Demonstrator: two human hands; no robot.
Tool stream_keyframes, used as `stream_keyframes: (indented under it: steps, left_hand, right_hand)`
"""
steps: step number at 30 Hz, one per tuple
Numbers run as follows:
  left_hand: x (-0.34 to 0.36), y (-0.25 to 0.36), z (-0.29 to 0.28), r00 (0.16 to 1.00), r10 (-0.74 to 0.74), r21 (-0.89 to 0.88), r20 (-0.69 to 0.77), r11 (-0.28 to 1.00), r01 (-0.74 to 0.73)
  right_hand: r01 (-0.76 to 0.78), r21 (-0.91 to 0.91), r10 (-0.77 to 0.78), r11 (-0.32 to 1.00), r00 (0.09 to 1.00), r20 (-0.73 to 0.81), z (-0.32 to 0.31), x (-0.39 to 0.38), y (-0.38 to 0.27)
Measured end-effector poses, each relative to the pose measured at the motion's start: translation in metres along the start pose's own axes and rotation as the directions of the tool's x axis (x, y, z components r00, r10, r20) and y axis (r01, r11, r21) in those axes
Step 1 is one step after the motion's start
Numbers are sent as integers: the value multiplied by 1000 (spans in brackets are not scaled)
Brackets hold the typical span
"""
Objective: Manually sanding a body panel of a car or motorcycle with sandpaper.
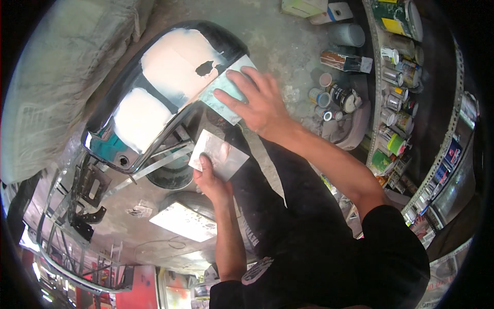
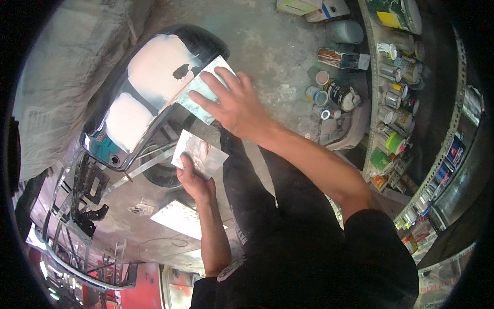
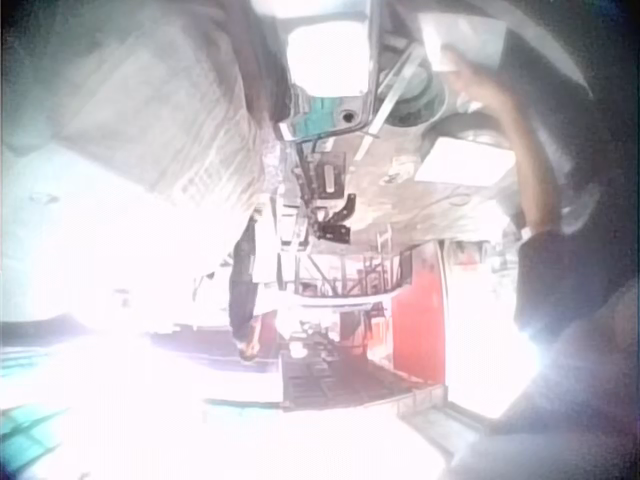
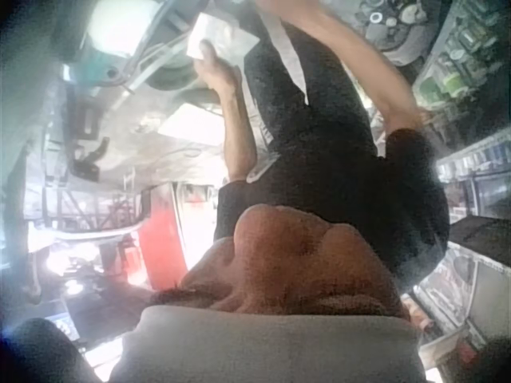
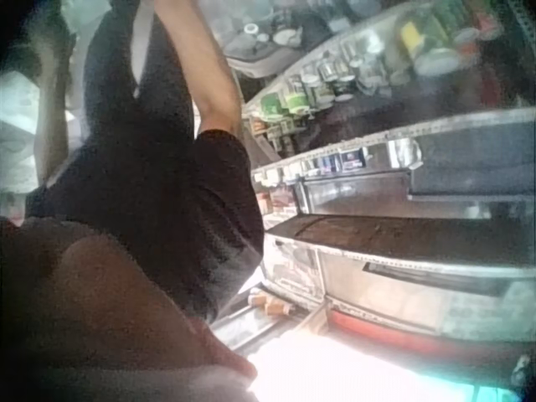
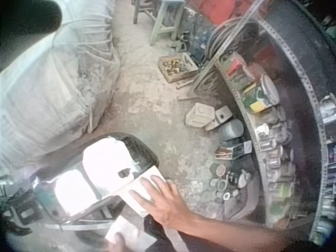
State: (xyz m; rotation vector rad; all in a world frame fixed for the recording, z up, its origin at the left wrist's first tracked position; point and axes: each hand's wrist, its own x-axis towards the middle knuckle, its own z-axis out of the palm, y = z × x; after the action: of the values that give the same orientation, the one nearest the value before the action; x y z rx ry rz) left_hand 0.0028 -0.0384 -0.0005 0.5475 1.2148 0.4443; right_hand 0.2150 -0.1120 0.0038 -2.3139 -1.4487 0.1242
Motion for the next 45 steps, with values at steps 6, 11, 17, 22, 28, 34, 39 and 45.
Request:
stream_keyframes:
  steps: [6, 11, 17, 22, 28, 34, 39, 45]
  left_hand:
    - [1, 3, -2, 1000, 6, -13, -5, 1000, -6]
    - [4, -1, -9, 1000, 7, 4, -7, 1000, -7]
    - [4, 1, -12, 1000, 0, 12, -15, 1000, 0]
    - [5, 3, -10, 1000, -5, 9, -25, 1000, 5]
    - [8, 1, -13, 1000, -11, 2, -14, 1000, 11]
    - [6, 4, -9, 1000, -2, -12, 4, 1000, 2]
    - [6, 4, -14, 1000, -7, -6, -4, 1000, 7]
    - [8, 4, -16, 1000, -12, -4, -7, 1000, 12]
  right_hand:
    - [-25, -29, 27, 999, 998, 49, 3, -7, -6]
    - [-2, -17, 3, 1000, 999, 47, -5, -12, -9]
    - [-11, -28, 10, 1000, 1000, -28, 10, 0, -21]
    - [-3, -40, 3, 999, 1000, -8, 16, 0, -19]
    - [-23, -41, 26, 999, 996, 81, 4, -3, -24]
    - [-17, -16, 18, 1000, 999, 41, 0, -5, -24]
    - [-4, -19, 4, 1000, 1000, -18, 14, -1, -20]
    - [-4, -27, 2, 1000, 997, -74, 23, -1, -19]
